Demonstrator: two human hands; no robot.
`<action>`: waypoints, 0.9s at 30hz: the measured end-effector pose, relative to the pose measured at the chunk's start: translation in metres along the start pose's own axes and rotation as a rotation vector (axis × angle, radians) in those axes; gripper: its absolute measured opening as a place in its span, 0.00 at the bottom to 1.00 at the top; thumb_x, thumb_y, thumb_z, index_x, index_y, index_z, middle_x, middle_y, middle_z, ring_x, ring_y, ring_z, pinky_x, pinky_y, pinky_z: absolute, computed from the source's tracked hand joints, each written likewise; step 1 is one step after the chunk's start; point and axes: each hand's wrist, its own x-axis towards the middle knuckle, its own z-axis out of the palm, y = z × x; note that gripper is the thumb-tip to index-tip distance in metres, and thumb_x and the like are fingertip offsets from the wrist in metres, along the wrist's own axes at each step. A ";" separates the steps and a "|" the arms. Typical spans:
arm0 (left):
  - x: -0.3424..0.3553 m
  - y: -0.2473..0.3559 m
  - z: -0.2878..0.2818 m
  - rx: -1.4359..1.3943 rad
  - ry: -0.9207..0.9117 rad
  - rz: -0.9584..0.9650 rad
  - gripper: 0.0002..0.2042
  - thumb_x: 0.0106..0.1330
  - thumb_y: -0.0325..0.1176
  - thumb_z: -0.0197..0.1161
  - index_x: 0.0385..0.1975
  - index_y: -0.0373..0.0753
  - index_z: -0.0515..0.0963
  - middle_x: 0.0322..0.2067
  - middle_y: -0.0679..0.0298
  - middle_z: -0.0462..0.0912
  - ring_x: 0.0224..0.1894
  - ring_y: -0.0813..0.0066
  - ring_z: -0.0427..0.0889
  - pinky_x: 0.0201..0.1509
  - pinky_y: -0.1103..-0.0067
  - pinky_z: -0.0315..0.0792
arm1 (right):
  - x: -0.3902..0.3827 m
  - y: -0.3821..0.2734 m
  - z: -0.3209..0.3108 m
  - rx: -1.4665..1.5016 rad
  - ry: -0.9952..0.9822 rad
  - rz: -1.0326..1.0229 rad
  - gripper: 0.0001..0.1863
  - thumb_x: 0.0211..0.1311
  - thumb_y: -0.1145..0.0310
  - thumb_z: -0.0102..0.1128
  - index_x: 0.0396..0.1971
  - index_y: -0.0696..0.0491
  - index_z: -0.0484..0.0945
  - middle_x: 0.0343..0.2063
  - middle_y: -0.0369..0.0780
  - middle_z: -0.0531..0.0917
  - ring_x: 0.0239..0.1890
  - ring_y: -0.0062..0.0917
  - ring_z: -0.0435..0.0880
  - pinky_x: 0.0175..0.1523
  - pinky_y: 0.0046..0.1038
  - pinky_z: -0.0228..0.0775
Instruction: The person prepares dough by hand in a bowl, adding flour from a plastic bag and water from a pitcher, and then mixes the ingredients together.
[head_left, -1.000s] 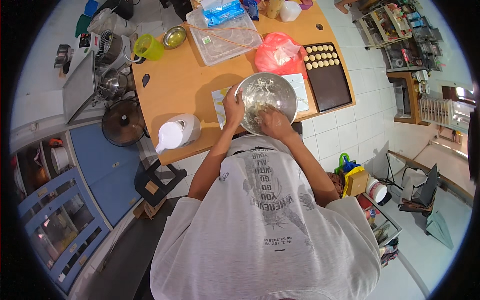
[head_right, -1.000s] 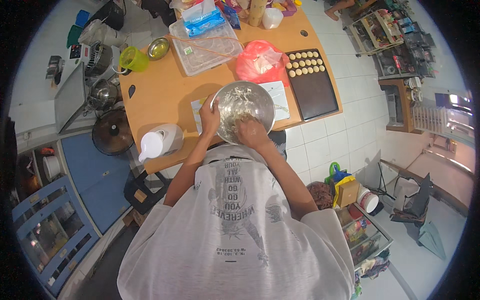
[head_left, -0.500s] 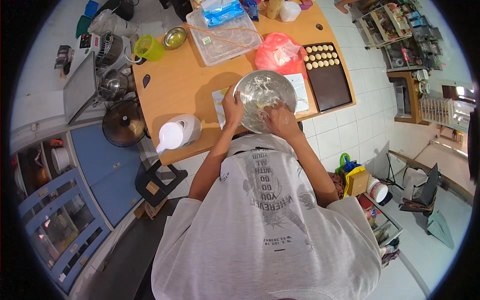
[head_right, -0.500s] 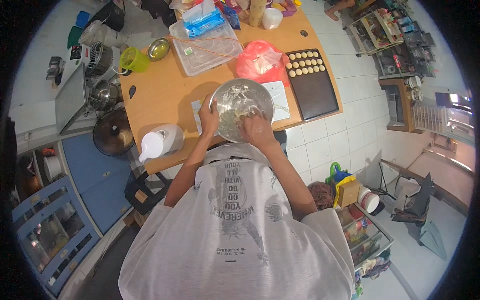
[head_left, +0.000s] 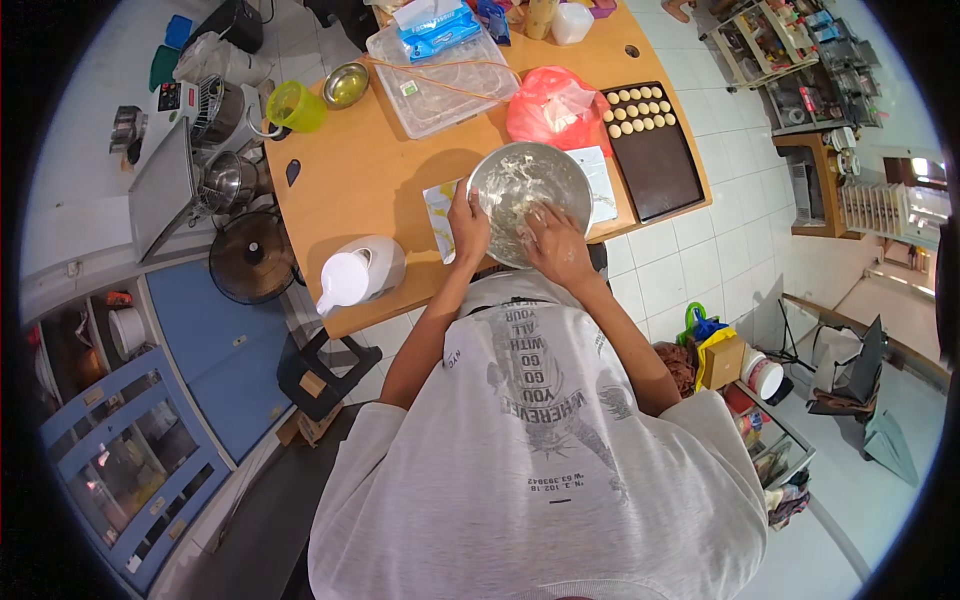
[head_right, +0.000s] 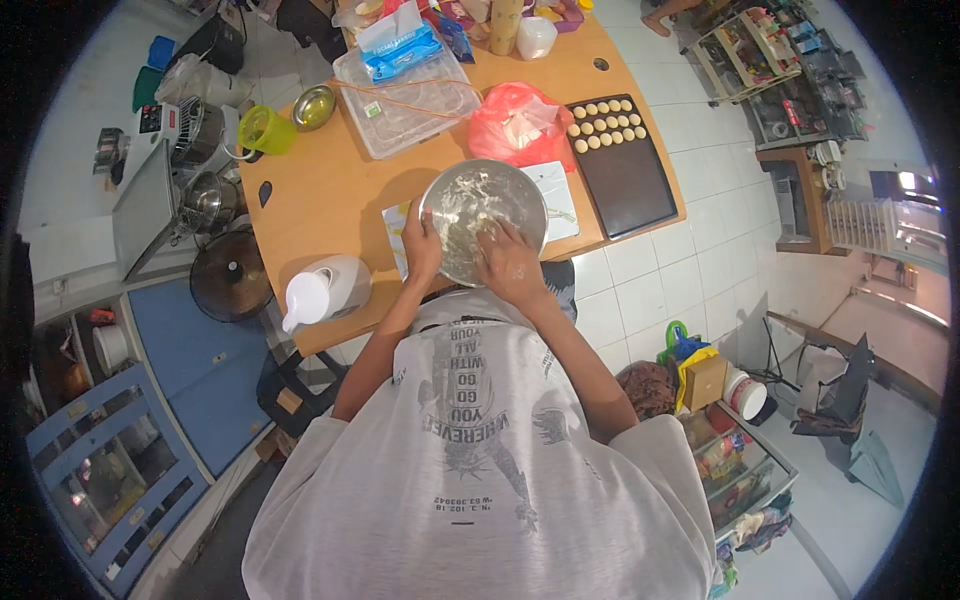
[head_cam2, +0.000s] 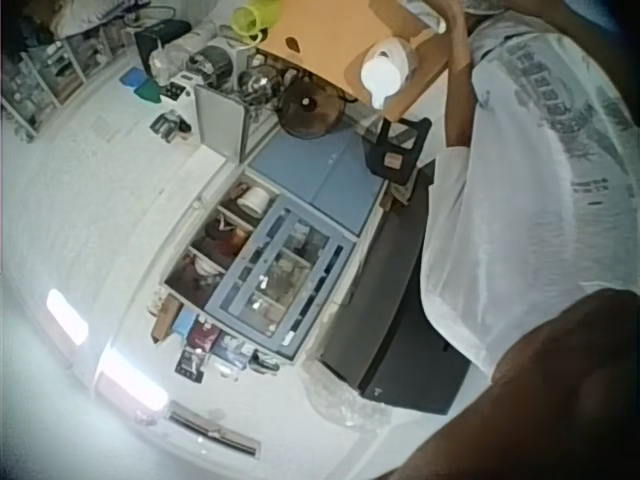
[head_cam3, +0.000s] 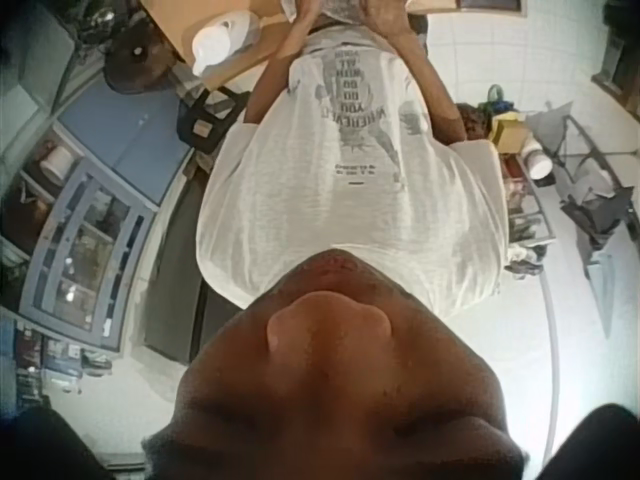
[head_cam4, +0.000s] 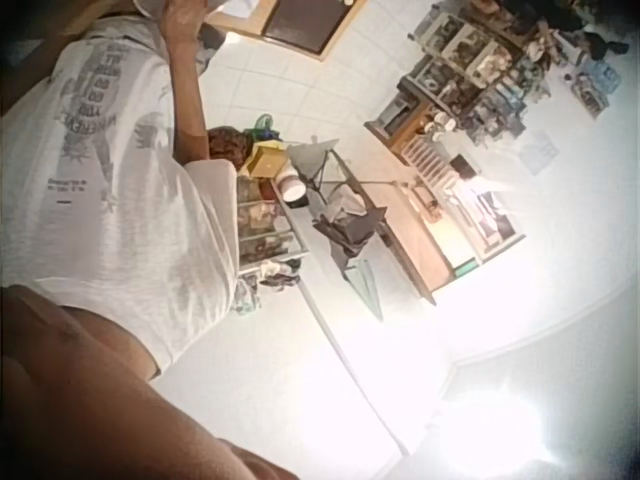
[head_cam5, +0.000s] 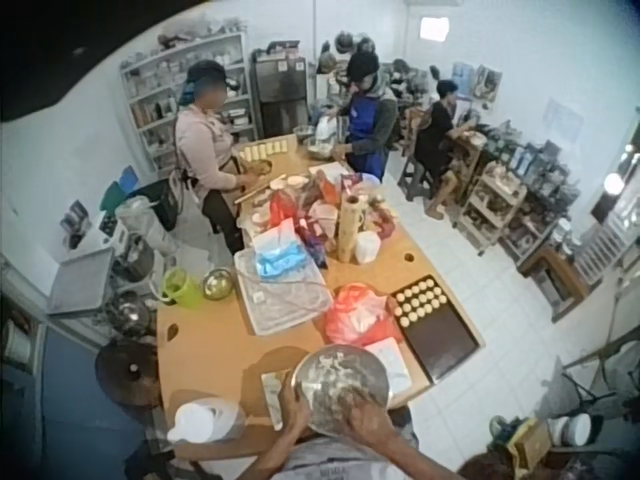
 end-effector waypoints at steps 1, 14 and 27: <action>0.000 0.004 -0.001 0.003 -0.022 -0.012 0.14 0.79 0.27 0.51 0.59 0.30 0.75 0.50 0.39 0.83 0.54 0.40 0.82 0.57 0.60 0.74 | 0.000 -0.005 -0.003 -0.046 0.057 -0.034 0.18 0.68 0.59 0.61 0.51 0.55 0.81 0.52 0.50 0.84 0.55 0.47 0.84 0.63 0.49 0.73; -0.002 0.003 0.000 0.058 -0.010 0.052 0.15 0.79 0.27 0.51 0.61 0.32 0.74 0.51 0.41 0.84 0.54 0.43 0.83 0.57 0.62 0.74 | -0.004 -0.002 -0.025 0.036 -0.263 0.082 0.18 0.63 0.58 0.66 0.47 0.54 0.83 0.43 0.50 0.87 0.49 0.45 0.87 0.53 0.50 0.79; 0.000 -0.006 -0.002 -0.129 -0.046 -0.014 0.17 0.80 0.28 0.51 0.64 0.33 0.72 0.54 0.41 0.82 0.59 0.43 0.81 0.62 0.63 0.72 | 0.025 -0.001 -0.033 0.069 -0.224 0.084 0.17 0.63 0.60 0.63 0.48 0.52 0.84 0.42 0.49 0.87 0.51 0.41 0.86 0.61 0.49 0.72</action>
